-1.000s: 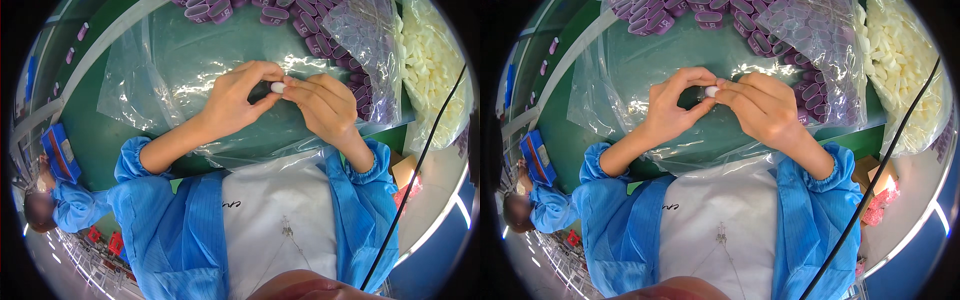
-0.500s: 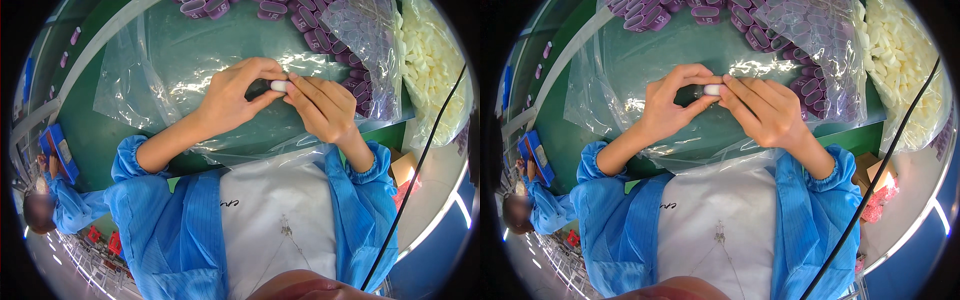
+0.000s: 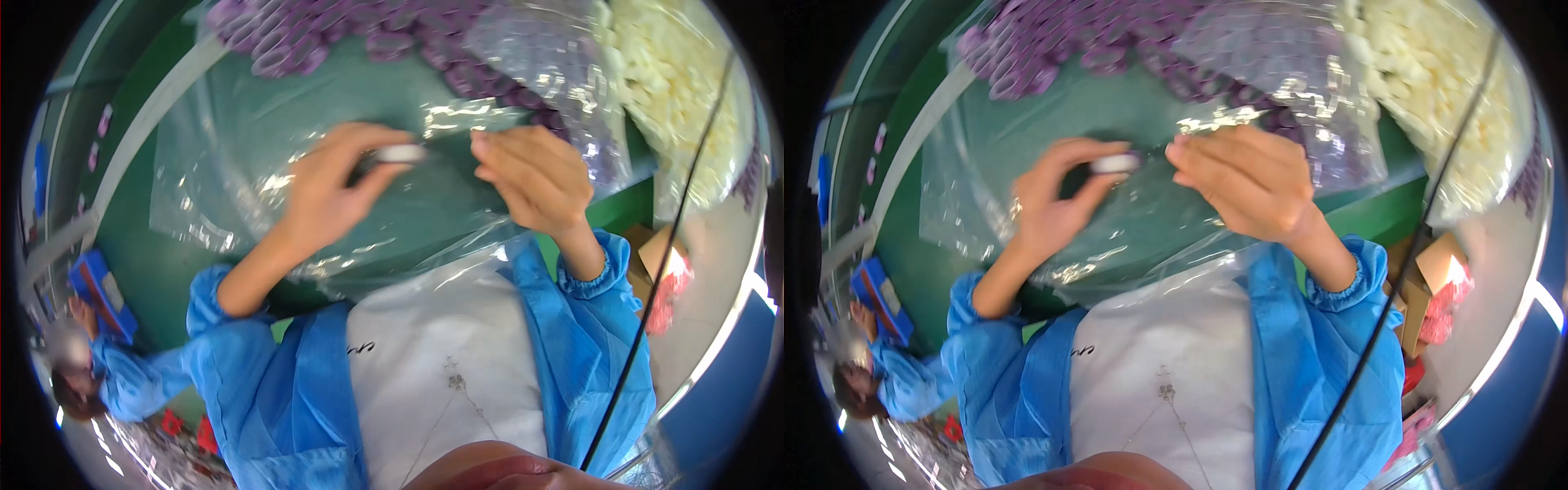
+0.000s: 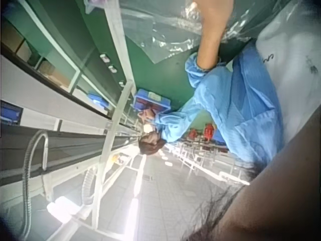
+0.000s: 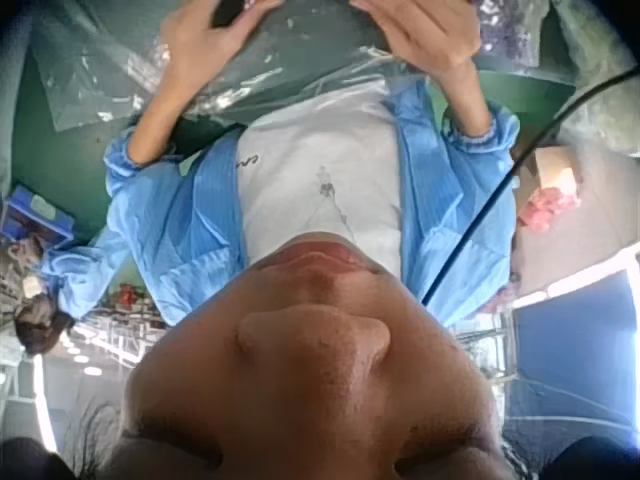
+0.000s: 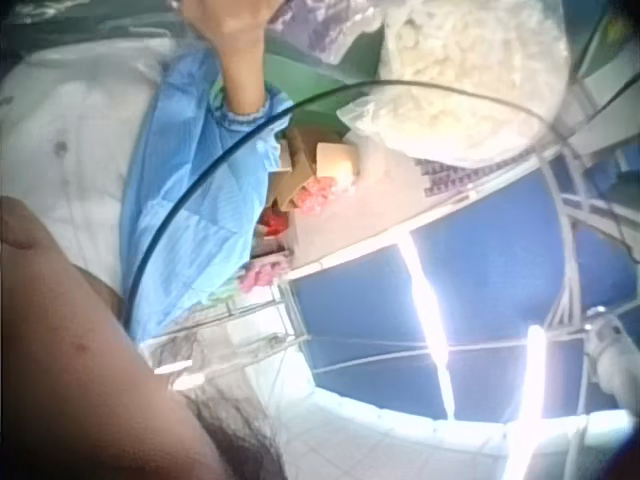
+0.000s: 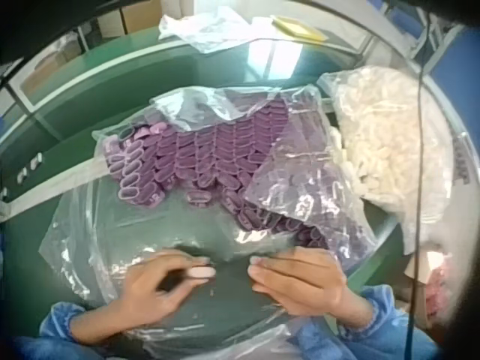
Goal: The person repeatedly picks up small purple plastic clips and white foam pieces from a green workbench. They insert the foam pieces into the clips and place the assembled units back onto the table. The process is repetitive and performed by hand without tools.
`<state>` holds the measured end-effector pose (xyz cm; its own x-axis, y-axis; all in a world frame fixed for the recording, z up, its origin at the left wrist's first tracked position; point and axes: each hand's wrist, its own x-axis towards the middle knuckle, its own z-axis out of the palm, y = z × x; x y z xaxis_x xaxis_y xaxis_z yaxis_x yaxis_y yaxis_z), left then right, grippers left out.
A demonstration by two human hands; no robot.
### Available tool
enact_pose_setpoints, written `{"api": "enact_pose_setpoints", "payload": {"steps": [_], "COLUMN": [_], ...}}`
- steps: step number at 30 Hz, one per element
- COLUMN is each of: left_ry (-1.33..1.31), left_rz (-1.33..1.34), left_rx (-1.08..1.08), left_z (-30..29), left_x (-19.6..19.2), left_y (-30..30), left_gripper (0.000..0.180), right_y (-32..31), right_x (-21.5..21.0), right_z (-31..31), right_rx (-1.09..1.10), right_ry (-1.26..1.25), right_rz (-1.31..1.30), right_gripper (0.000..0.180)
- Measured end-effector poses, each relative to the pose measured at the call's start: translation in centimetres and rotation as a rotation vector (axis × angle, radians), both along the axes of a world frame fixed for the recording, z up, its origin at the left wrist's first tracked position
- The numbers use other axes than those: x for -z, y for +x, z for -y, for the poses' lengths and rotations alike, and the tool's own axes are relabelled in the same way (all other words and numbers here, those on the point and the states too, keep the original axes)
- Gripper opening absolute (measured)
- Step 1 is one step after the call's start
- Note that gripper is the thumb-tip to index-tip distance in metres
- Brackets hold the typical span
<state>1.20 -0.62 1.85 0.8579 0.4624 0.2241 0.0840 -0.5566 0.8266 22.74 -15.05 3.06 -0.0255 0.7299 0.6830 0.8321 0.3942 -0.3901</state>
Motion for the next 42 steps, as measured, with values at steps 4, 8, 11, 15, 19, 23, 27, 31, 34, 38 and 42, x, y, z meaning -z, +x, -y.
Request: {"api": "enact_pose_setpoints", "payload": {"steps": [4, 8, 11, 15, 19, 23, 27, 31, 34, 38, 42], "left_ry": [0.185, 0.4, 0.119, 0.228, 0.904, 0.556, 0.756, 0.825, 0.875, 0.817, 0.675], "left_rz": [0.129, -0.209, -0.271, -0.388, -0.24, 0.057, -0.074, -0.055, -0.062, -0.054, -0.051], "left_rx": [-0.492, -0.51, -0.349, -0.145, -0.376, -0.364, -0.27, -0.297, -0.283, -0.298, -0.208], "left_z": [-10.2, -28.2, -39.6, -44.8, -37.8, -19.2, -8.6, -8.0, -8.1, -7.8, -6.9], "left_x": [-1.0, -1.4, 2.3, 3.5, 1.2, -2.6, -2.8, -1.1, -1.1, -1.3, -2.4], "left_y": [-3.6, -8.9, -15.0, -13.9, -7.4, -0.7, 0.9, 2.2, 1.8, 1.6, 1.7], "left_gripper": [0.023, 0.025, 0.028, 0.029, 0.032, 0.016, 0.029, 0.024, 0.021, 0.032, 0.038], "right_y": [5.4, 12.9, 14.5, 14.6, 15.1, 14.9, 14.1, 15.2, 14.1, 14.2, 16.1], "right_x": [-3.6, -3.4, -2.9, -1.9, -1.0, -1.6, -2.4, 0.1, -0.6, -0.4, 0.4], "right_z": [4.0, 6.9, 5.2, 5.8, 7.2, 8.3, 7.4, 7.7, 7.5, 6.8, 7.0], "right_rx": [0.591, 1.053, 1.028, 0.778, 0.747, 0.85, 0.953, 0.842, 0.79, 0.771, 0.81], "right_ry": [-0.191, -0.327, -0.639, -0.663, -0.569, -0.507, -0.495, -0.508, -0.5, -0.474, -0.556], "right_rz": [-0.002, -0.14, -0.159, 0.041, 0.274, 0.279, 0.172, 0.322, 0.307, 0.252, 0.176], "right_gripper": [0.016, 0.013, 0.019, 0.029, 0.027, 0.018, 0.014, 0.017, 0.018, 0.019, 0.02]}}
